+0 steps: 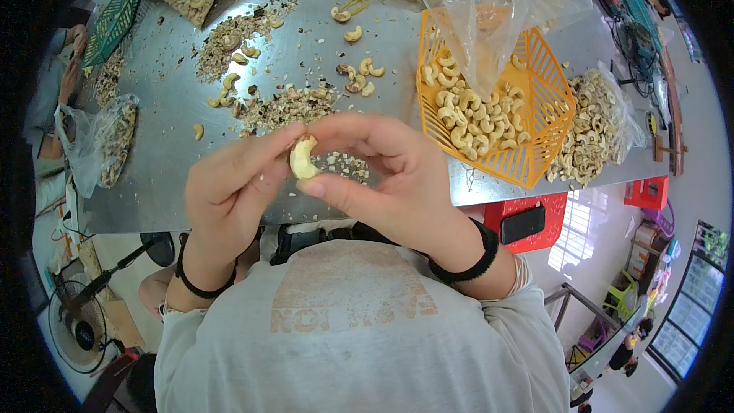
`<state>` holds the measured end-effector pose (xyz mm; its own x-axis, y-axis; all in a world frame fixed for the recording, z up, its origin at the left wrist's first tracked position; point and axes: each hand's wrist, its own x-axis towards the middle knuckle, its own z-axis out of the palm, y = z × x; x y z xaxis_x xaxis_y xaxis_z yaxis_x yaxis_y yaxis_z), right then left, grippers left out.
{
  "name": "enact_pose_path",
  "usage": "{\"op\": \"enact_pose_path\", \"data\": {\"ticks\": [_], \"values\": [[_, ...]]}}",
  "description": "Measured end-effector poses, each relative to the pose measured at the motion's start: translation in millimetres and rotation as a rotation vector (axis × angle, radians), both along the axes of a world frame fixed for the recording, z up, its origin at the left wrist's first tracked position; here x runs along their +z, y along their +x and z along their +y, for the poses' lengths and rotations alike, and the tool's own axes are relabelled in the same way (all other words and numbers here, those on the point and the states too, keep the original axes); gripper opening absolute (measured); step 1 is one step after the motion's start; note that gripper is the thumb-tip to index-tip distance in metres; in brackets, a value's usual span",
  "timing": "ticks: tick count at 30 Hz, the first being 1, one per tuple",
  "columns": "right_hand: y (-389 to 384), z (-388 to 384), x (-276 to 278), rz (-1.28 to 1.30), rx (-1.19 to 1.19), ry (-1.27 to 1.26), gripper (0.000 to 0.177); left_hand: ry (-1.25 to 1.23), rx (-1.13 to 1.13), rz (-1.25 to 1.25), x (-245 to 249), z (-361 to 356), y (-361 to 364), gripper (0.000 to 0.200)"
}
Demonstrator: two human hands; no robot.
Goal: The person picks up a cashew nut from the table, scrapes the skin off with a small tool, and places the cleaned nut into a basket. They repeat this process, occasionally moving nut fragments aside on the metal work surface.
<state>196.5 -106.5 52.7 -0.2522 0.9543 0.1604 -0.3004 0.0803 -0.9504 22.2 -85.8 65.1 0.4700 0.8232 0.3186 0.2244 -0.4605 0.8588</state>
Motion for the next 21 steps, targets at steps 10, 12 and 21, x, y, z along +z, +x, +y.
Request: {"op": "enact_pose_path", "data": {"ticks": [10,12,21], "values": [[0,2,-2,0.137,0.088,-0.143,0.035,-0.238,-0.028,-0.19,-4,-5,3,0.035],[1,2,-2,0.168,0.096,-0.189,0.035,-0.267,-0.003,-0.2,-4,-7,4,0.036],[-5,-3,-2,0.074,-0.062,-0.182,0.032,0.115,-0.011,0.157,-1,-4,3,0.038]]}}
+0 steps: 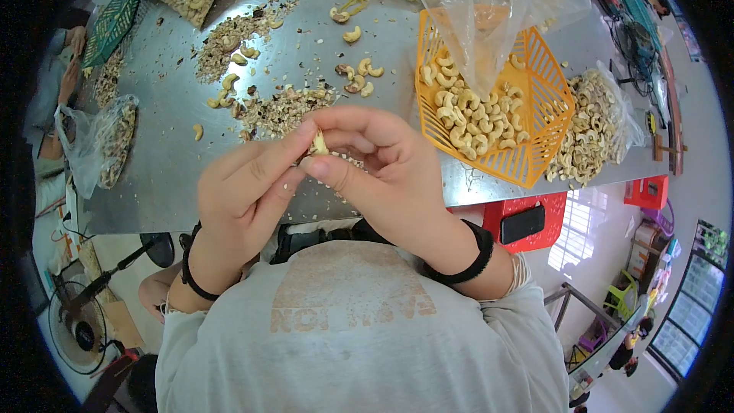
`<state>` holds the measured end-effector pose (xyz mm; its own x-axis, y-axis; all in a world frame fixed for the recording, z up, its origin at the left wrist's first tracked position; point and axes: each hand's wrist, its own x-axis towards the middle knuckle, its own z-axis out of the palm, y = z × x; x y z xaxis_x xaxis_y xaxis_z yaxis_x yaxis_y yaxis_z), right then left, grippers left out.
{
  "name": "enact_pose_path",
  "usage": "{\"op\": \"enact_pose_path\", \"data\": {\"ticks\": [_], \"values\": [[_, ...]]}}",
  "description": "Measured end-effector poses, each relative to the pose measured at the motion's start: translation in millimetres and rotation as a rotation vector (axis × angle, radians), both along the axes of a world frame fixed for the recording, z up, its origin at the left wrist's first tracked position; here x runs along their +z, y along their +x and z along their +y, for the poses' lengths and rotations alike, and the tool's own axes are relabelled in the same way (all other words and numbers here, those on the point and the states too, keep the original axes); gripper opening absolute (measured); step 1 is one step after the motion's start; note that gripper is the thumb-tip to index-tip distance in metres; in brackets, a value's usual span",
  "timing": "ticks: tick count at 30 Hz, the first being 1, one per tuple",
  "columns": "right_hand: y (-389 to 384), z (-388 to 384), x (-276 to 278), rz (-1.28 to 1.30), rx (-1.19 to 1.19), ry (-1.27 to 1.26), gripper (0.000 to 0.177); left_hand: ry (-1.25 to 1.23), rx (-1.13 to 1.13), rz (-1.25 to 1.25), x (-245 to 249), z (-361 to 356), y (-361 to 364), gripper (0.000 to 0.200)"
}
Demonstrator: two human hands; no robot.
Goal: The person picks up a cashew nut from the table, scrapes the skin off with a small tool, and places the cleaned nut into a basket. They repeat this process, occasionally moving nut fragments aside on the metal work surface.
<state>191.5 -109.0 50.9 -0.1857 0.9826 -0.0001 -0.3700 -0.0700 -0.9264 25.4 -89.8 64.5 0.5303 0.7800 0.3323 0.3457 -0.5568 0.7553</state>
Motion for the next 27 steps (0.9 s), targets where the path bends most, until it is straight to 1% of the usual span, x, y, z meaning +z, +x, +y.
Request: {"op": "enact_pose_path", "data": {"ticks": [1,3,4,6,10,16,19,21,22,24,27], "values": [[-1,0,0,0.0,0.0,-0.001,0.032,-0.001,0.0,0.0,-2,1,0,0.038],[-4,-1,1,-0.035,-0.042,0.009,0.031,0.174,0.043,-0.064,-9,5,1,0.037],[-4,-1,2,-0.035,-0.04,0.009,0.031,0.175,0.044,-0.064,-8,5,1,0.037],[-4,0,2,-0.02,-0.03,0.007,0.03,-0.05,0.017,-0.121,-6,3,-1,0.035],[-1,2,0,-0.062,-0.007,0.013,0.031,-0.094,0.006,-0.149,-5,3,0,0.037],[1,3,-9,0.005,0.016,0.029,0.03,-0.18,0.012,-0.082,4,3,0,0.042],[0,3,-9,0.051,0.02,0.009,0.029,-0.122,0.008,-0.099,0,5,1,0.043],[0,3,-8,0.045,0.01,0.049,0.027,0.052,-0.017,-0.134,-8,7,0,0.044],[0,3,-8,0.045,0.01,0.048,0.027,0.052,-0.017,-0.134,-7,7,-1,0.044],[0,3,-8,0.033,0.012,0.067,0.026,0.104,-0.017,-0.016,-3,5,-2,0.037],[0,3,-9,0.026,0.009,0.076,0.025,0.136,0.011,-0.036,-7,4,-1,0.035]]}}
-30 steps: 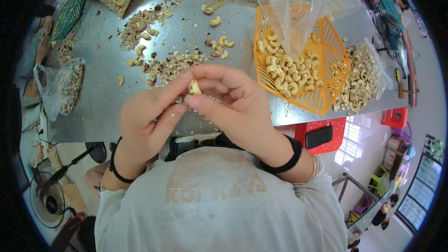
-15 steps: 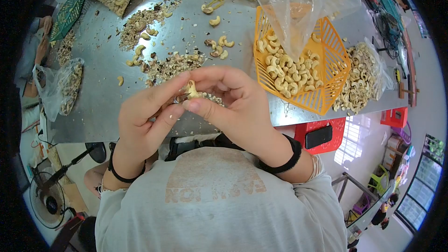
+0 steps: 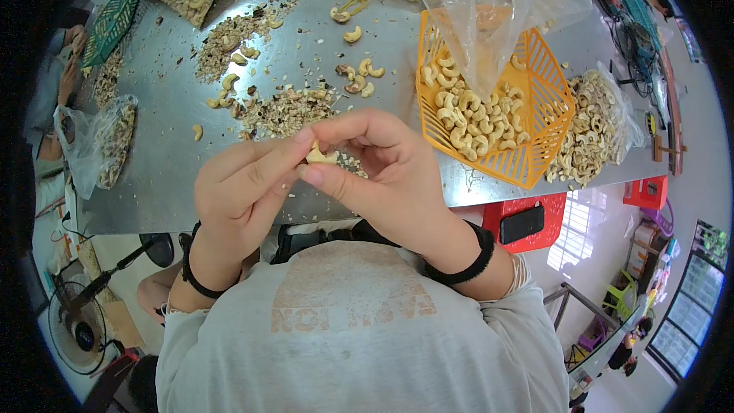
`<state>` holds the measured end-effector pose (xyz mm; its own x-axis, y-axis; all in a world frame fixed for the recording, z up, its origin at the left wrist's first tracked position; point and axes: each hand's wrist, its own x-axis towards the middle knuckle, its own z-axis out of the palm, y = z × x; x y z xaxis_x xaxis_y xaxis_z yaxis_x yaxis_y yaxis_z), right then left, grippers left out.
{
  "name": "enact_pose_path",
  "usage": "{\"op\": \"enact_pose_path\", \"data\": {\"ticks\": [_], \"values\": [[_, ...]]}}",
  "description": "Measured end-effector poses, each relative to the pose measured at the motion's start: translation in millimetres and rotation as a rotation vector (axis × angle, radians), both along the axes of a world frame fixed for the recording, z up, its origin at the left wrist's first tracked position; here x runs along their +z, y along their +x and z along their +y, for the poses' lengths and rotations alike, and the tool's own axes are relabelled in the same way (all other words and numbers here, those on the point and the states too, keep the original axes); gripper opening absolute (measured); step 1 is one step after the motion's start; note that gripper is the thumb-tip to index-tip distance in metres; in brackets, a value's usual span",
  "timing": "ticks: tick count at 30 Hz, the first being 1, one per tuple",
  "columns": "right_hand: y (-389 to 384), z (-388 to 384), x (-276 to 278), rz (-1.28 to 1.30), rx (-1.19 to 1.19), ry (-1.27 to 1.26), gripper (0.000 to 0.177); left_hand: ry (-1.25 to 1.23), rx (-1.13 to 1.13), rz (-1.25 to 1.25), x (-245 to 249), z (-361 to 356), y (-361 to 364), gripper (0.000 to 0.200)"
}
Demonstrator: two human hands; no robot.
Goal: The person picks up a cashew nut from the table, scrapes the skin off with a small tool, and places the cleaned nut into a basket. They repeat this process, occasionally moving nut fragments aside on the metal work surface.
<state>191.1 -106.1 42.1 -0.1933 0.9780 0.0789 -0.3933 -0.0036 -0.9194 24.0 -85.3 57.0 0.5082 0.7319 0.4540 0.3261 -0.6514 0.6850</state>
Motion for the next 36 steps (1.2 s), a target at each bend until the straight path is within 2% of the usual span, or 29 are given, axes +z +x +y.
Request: {"op": "enact_pose_path", "data": {"ticks": [4,6,7,9,16,19,21,25,27,28,30,31,33,34,36], "values": [[-1,0,3,0.003,-0.008,-0.009,0.026,0.012,0.013,-0.02,-2,-1,2,0.033],[0,0,5,-0.001,0.003,-0.027,0.029,-0.299,0.018,-0.187,1,-4,4,0.036],[0,0,5,-0.002,0.002,-0.027,0.029,-0.299,0.016,-0.187,-1,-2,4,0.036],[-1,1,5,0.015,0.003,-0.077,0.03,-0.224,-0.038,-0.188,-5,1,2,0.034],[2,1,1,-0.003,0.024,-0.062,0.027,-0.252,-0.027,-0.089,2,0,0,0.037],[1,1,2,-0.01,0.028,-0.057,0.026,-0.166,-0.019,-0.065,2,1,-1,0.038],[1,1,3,-0.016,0.011,-0.031,0.024,-0.11,-0.053,0.041,5,1,-4,0.035],[0,0,4,-0.043,0.016,0.014,0.023,0.024,-0.011,0.024,-1,2,-2,0.032],[0,0,6,-0.041,0.026,-0.021,0.023,-0.194,0.034,-0.136,0,1,1,0.031],[0,0,6,-0.041,0.026,-0.021,0.023,-0.194,0.034,-0.136,0,0,1,0.031],[1,2,4,-0.056,0.026,-0.018,0.021,-0.421,0.051,-0.206,3,-3,-1,0.027],[0,2,3,-0.055,0.026,-0.018,0.021,-0.421,0.05,-0.206,5,-5,-1,0.027],[-2,2,1,-0.119,-0.026,0.063,0.019,-0.791,0.074,-0.353,10,-6,0,0.023],[-2,2,0,-0.118,-0.026,0.063,0.019,-0.791,0.075,-0.353,12,-5,0,0.023],[-2,2,-1,-0.248,-0.029,0.149,0.017,-1.006,0.077,-0.414,14,-2,0,0.019]]}}
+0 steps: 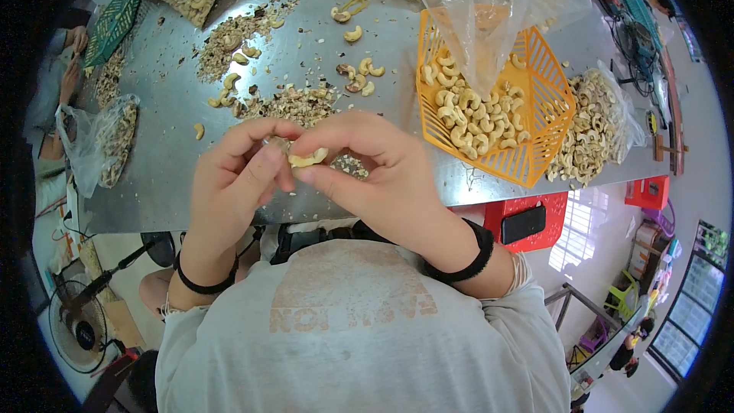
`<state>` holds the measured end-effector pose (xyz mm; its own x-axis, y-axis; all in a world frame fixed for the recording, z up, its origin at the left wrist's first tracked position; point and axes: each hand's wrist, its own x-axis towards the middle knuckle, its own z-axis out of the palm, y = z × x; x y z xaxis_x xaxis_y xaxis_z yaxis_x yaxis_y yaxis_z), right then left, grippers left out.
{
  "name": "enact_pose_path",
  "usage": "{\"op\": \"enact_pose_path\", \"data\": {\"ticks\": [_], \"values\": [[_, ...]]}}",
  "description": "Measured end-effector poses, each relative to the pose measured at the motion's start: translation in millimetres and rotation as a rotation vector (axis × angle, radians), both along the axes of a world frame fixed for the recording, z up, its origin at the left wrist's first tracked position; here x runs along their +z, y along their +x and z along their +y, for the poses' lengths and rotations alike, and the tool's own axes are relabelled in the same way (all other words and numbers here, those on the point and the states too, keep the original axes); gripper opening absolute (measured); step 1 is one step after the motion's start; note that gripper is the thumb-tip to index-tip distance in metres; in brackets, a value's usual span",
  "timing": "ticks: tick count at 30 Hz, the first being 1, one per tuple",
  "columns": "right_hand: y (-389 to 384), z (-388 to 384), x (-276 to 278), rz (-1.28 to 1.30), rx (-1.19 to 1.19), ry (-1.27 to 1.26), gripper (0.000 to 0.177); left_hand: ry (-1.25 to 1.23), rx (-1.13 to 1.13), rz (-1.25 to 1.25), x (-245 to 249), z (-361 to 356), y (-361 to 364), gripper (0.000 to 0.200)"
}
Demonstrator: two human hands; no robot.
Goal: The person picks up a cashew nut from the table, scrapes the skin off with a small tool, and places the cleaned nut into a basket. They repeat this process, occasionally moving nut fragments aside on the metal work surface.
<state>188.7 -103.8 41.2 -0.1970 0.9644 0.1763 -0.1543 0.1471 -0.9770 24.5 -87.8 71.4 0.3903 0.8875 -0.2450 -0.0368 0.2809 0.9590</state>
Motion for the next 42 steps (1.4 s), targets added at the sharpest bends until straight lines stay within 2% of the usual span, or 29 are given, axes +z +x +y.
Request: {"op": "enact_pose_path", "data": {"ticks": [7,9,16,18,24,27,31,42], "values": [[0,-1,2,-0.123,0.069,0.034,0.02,0.092,0.002,0.064,-13,-2,-1,0.012],[-4,-4,9,0.051,0.04,-0.234,0.025,0.081,0.03,0.044,-11,-3,1,0.012],[0,-2,6,0.174,0.063,-0.279,0.026,0.043,-0.022,0.031,-14,-4,-2,0.011],[3,0,8,0.211,0.071,-0.328,0.026,0.148,-0.038,0.056,-17,-5,-1,0.014],[5,1,8,0.283,0.083,-0.383,0.025,0.09,-0.091,0.039,-8,-4,0,0.019],[5,2,10,0.335,0.102,-0.384,0.026,0.208,-0.118,0.037,-10,-4,0,0.021],[2,2,8,0.363,0.076,-0.329,0.026,0.199,-0.09,-0.009,-11,-5,1,0.023],[5,2,2,0.394,0.119,-0.336,0.028,0.285,-0.201,0.069,-4,-6,-1,0.032]]}}
